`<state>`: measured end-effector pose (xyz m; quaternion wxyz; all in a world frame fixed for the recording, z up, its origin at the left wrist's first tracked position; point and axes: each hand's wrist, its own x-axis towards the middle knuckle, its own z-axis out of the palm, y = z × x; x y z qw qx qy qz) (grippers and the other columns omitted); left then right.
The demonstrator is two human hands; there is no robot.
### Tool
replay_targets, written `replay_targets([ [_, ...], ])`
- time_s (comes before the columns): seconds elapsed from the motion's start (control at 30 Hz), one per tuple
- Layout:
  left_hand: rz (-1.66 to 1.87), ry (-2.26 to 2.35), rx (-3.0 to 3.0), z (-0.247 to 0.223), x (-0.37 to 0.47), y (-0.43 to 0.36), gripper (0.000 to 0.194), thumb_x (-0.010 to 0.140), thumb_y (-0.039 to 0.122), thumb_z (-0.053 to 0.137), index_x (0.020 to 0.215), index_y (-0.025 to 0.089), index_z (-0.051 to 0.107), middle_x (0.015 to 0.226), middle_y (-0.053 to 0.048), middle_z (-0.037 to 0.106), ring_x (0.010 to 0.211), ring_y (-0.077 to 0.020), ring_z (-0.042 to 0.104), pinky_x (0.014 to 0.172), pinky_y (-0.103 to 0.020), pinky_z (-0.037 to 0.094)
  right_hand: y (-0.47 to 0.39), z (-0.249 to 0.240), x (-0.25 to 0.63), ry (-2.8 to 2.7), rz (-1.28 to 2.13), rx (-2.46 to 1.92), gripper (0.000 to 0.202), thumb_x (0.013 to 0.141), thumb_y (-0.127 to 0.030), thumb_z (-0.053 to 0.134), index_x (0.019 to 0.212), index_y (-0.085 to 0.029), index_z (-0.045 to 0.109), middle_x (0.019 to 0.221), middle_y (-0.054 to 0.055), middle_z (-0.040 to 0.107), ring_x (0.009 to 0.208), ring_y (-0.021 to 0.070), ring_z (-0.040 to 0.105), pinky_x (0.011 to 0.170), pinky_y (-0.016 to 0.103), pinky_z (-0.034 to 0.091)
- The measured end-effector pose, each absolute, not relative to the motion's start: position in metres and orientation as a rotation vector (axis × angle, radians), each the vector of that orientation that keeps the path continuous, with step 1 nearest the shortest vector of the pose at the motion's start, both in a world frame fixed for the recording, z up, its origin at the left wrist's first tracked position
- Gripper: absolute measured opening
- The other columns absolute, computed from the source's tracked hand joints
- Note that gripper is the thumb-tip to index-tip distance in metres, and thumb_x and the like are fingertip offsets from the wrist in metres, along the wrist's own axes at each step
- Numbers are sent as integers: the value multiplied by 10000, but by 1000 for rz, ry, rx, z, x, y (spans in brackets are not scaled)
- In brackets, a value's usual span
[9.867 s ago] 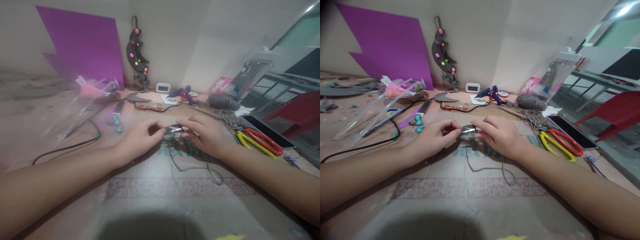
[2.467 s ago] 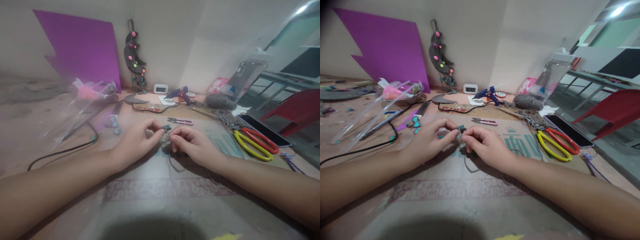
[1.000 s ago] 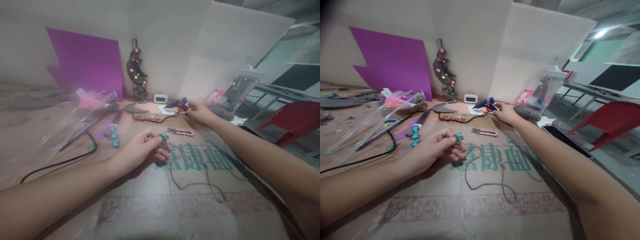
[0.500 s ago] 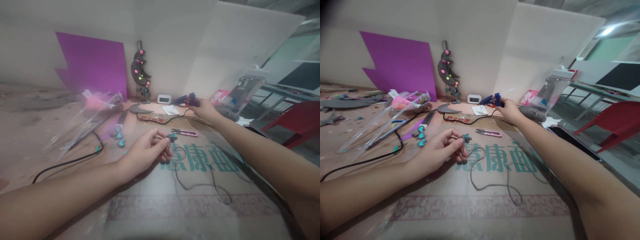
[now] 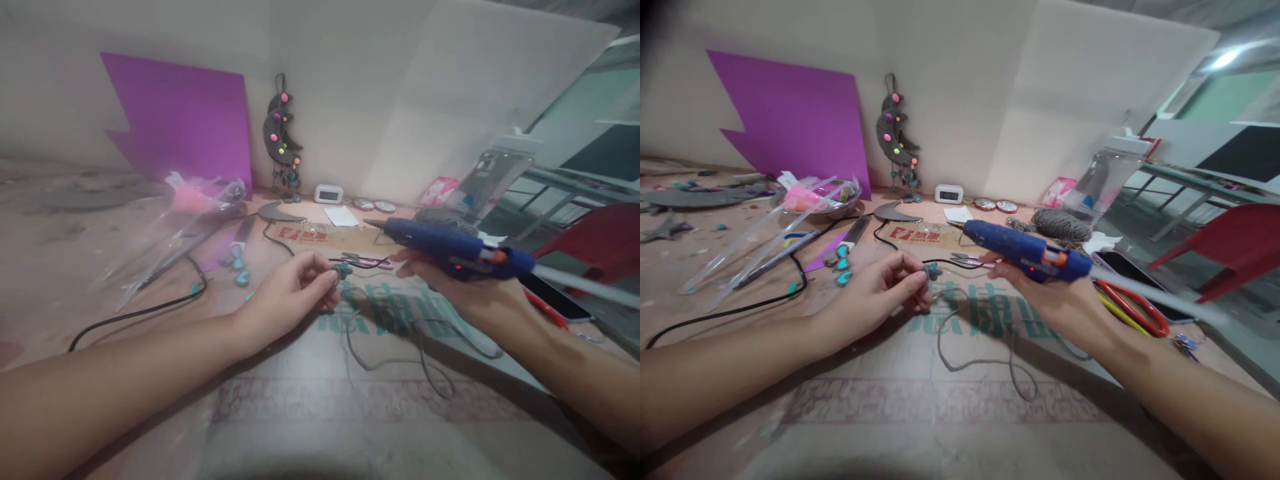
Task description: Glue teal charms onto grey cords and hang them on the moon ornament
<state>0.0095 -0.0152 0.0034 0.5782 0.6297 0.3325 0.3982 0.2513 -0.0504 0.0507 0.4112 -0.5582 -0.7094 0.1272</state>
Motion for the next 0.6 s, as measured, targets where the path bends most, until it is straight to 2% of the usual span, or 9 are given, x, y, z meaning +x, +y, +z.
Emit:
replay_targets([
  [0.13, 951, 788, 1544, -1, 7, -10, 178, 900, 345, 585, 877, 181, 518, 721, 8, 659, 657, -122, 650, 639, -250, 547, -64, 39, 251, -1933, 206, -1413, 85, 827, -318, 661, 794, -244, 686, 783, 3, 698, 741, 190, 660, 726, 328, 535],
  [0.23, 969, 808, 1641, -5, 4, -5, 196, 907, 369, 580, 880, 183, 525, 748, 3, 666, 692, -135, 659, 674, -271, 548, -64, 30, 252, -1995, 192, -1382, 118, 806, -324, 661, 743, -225, 651, 720, 5, 669, 667, 175, 630, 651, 314, 506],
  [0.43, 967, 824, 1784, -8, 2, -3, 191, 932, 366, 545, 867, 187, 531, 751, 3, 659, 699, -137, 650, 678, -277, 532, -66, 20, 246, -1961, 407, -1438, 160, 783, -353, 662, 875, -224, 681, 832, 32, 736, 751, 213, 687, 643, 312, 545],
  [0.5, 967, 827, 1789, -7, 2, -4, 191, 933, 366, 542, 867, 187, 531, 752, 4, 655, 692, -132, 643, 672, -272, 529, -67, 21, 243, -1961, 418, -1449, 165, 759, -366, 674, 837, -221, 690, 839, 38, 742, 769, 227, 695, 655, 322, 551],
  [0.6, 976, 830, 1767, -7, 3, -5, 193, 924, 369, 551, 863, 188, 529, 752, 4, 649, 687, -135, 642, 662, -272, 534, -66, 22, 240, -1926, 369, -1491, 126, 748, -347, 663, 757, -221, 659, 744, 18, 716, 684, 198, 673, 611, 297, 534],
])
